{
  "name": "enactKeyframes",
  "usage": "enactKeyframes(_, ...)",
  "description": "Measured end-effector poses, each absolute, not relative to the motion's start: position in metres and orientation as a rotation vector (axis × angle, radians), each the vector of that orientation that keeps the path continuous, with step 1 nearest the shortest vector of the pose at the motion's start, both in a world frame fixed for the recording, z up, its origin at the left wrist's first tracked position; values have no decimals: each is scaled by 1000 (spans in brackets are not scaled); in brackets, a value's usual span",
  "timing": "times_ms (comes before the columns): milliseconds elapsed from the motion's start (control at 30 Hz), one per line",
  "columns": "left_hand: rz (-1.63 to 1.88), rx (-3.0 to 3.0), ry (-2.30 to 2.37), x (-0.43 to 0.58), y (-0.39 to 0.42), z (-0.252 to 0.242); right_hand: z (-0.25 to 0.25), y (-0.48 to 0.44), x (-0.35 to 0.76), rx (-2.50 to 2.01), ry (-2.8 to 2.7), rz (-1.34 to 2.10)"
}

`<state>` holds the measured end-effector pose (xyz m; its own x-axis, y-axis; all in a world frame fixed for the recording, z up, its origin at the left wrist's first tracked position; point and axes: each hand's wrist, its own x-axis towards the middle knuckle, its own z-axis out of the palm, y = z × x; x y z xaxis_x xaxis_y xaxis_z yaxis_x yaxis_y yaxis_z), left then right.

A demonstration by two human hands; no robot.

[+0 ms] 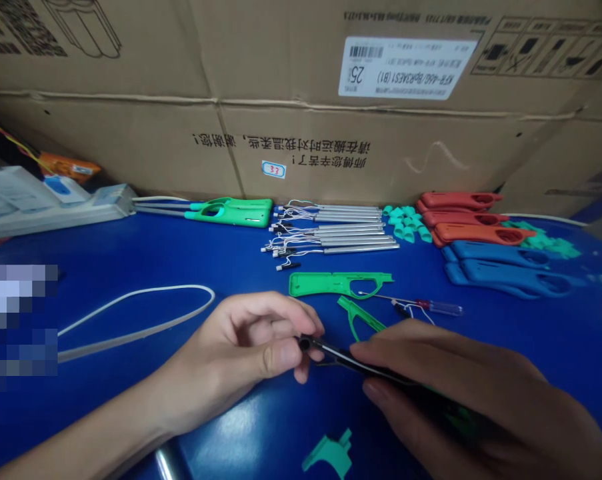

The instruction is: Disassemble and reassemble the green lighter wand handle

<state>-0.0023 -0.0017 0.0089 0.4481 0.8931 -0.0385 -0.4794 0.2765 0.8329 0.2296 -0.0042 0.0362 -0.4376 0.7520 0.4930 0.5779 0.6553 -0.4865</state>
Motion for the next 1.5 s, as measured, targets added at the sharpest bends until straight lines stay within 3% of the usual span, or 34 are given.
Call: enactKeyframes(1500,1004,811,619,-1,1,9,38,0,232,-959,-2256,313)
